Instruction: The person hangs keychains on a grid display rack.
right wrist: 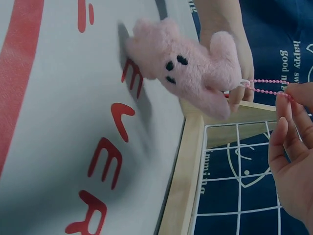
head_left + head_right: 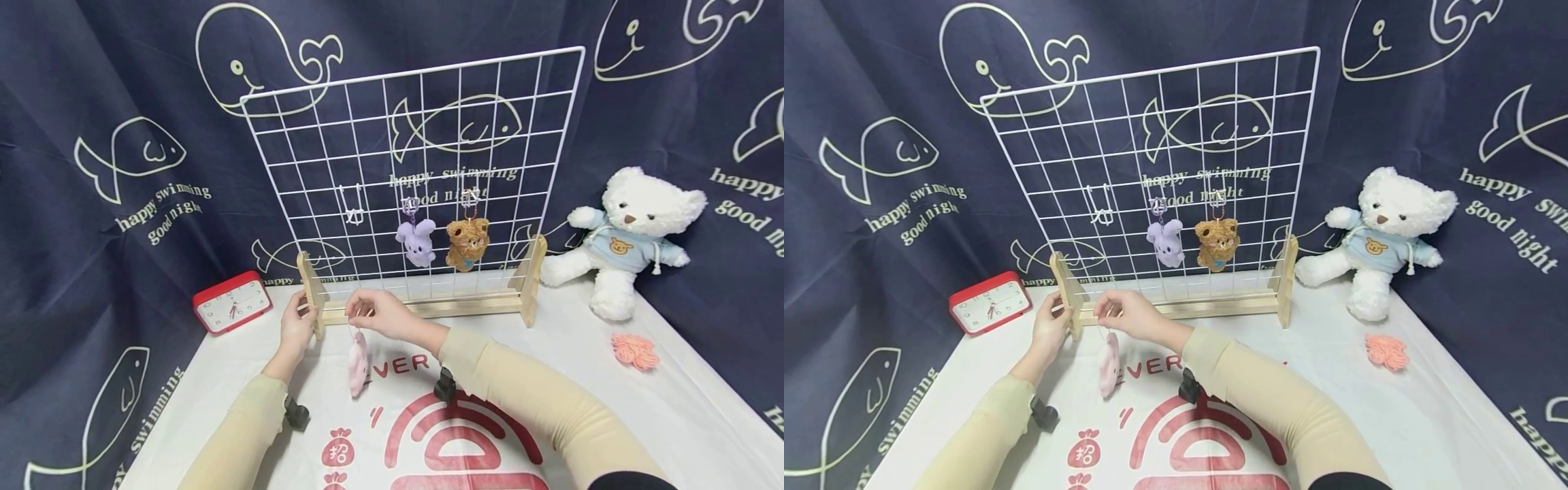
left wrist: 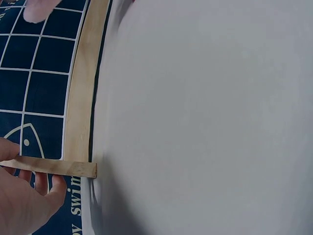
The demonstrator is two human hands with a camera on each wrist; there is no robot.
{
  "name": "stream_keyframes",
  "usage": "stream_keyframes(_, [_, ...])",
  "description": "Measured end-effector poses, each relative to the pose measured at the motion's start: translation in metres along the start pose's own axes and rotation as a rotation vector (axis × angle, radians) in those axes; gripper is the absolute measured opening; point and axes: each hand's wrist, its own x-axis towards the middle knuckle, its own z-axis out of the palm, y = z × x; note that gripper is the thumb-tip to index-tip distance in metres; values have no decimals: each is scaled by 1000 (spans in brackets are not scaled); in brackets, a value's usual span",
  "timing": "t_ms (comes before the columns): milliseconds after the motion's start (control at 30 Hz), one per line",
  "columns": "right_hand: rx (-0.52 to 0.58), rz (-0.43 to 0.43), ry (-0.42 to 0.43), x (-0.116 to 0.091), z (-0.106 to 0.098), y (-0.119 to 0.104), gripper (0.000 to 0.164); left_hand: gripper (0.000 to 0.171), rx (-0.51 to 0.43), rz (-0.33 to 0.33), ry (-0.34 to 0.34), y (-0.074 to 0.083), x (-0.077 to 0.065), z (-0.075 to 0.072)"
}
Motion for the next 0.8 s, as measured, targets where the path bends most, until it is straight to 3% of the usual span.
stream_keyframes(433, [-19, 27, 83, 4, -10, -14, 8, 51, -8, -8, 4, 1, 0, 0])
stream_keyframes(800, [-9, 75, 189, 9, -13, -13, 7, 50, -5, -11, -5, 1, -1, 0])
